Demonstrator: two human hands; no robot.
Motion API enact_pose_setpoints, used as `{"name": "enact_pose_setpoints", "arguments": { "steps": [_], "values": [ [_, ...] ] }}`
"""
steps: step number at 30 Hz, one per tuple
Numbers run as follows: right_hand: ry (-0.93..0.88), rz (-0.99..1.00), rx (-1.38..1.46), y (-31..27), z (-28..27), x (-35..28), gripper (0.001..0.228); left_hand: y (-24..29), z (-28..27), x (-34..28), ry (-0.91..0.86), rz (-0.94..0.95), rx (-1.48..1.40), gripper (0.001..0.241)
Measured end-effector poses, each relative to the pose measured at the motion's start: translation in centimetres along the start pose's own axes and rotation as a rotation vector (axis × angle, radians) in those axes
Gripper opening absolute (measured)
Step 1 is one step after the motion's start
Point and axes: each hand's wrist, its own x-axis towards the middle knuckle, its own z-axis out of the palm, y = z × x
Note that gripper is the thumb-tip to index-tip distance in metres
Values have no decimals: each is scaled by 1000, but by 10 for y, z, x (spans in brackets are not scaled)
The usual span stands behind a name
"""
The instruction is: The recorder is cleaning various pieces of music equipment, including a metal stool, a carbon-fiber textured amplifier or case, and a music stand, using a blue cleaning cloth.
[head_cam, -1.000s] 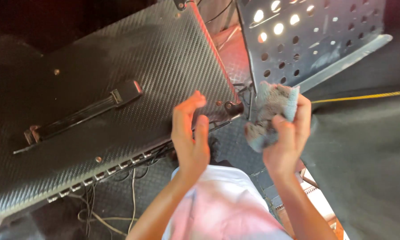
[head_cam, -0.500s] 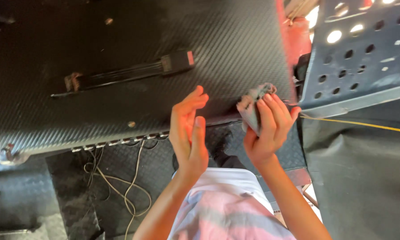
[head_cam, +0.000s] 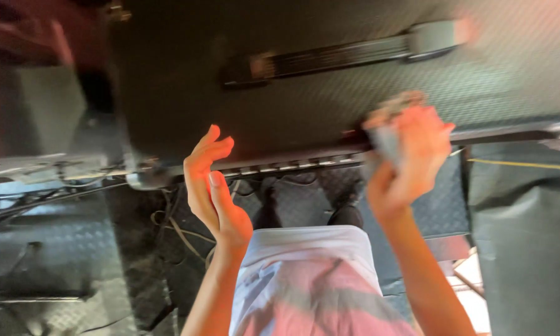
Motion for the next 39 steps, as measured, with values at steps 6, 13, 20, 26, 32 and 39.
{"name": "enact_pose_setpoints", "arguments": {
  "steps": [6,13,20,26,32,39],
  "values": [
    [148,-83,-57,-108,82,9,36,-62,-77,20,101,148,133,44],
    [72,-250,321,-222,162,24,31,-84,-113,27,107,67,-84,51],
    [-82,133,-159,-157,117,-2,40,-89,-110,24,24,57,-205,51],
    [-135,29,128,-218,151,27,21,-80,-117,27,33,61,-188,51],
    [-264,-282,627,-229,132,18,29,-83,-126,20,107,-59,-283,48],
    [-144,29,527,-164,83,10,27,-56,-56,3,-244,111,-201,31]
  ]
}}
